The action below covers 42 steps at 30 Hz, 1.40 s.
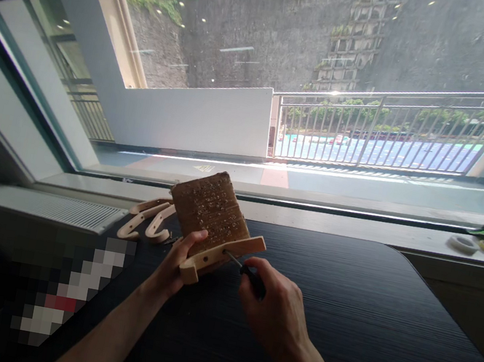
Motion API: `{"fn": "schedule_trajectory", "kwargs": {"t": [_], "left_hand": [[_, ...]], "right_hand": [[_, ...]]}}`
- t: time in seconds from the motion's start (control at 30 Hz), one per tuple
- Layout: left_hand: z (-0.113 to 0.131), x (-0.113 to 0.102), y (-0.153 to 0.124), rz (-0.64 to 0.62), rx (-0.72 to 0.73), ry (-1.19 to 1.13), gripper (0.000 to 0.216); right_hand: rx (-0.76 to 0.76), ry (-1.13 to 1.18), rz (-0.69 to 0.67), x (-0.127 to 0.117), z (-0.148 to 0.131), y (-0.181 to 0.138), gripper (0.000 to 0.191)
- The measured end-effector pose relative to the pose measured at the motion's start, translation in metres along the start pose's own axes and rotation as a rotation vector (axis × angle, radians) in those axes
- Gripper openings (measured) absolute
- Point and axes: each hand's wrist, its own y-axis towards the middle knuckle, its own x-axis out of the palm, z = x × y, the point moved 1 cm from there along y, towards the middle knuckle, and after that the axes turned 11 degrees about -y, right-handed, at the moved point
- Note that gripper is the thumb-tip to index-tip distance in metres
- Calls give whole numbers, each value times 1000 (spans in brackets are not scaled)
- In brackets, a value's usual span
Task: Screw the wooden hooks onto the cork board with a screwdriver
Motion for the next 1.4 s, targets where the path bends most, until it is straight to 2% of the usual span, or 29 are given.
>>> {"fn": "schedule_trajectory", "kwargs": {"t": [0.23,0.4,0.6,0.73,0.83,0.97,1.07,1.23,1.4], "left_hand": [[1,1,-1,0,1,0,33],[-1,0,0,14,23,34,33],[-4,1,1,64,126,169,36],[-4,1,1,79,143,173,38],[-3,0,1,59,152,228,38],[-2,-1,0,39,153,267,38],[-3,-1,0,28,157,275,38],[0,1,0,26,57,78,37],[6,3,-1,-13,-161,-216,30]], "right_hand": [[-109,-51,79,0,0,-2,21],[-198,-166,62,-2,-1,-1,23],[-275,-278,36,5,-5,-3,25],[-289,-224,-18,8,-4,-4,25],[-209,-119,-59,8,-2,-3,23],[14,-25,-120,8,-3,-2,21],[70,-17,-146,9,-4,-2,22],[48,-37,-28,1,-2,1,16],[-141,72,133,-12,-4,1,10]]}}
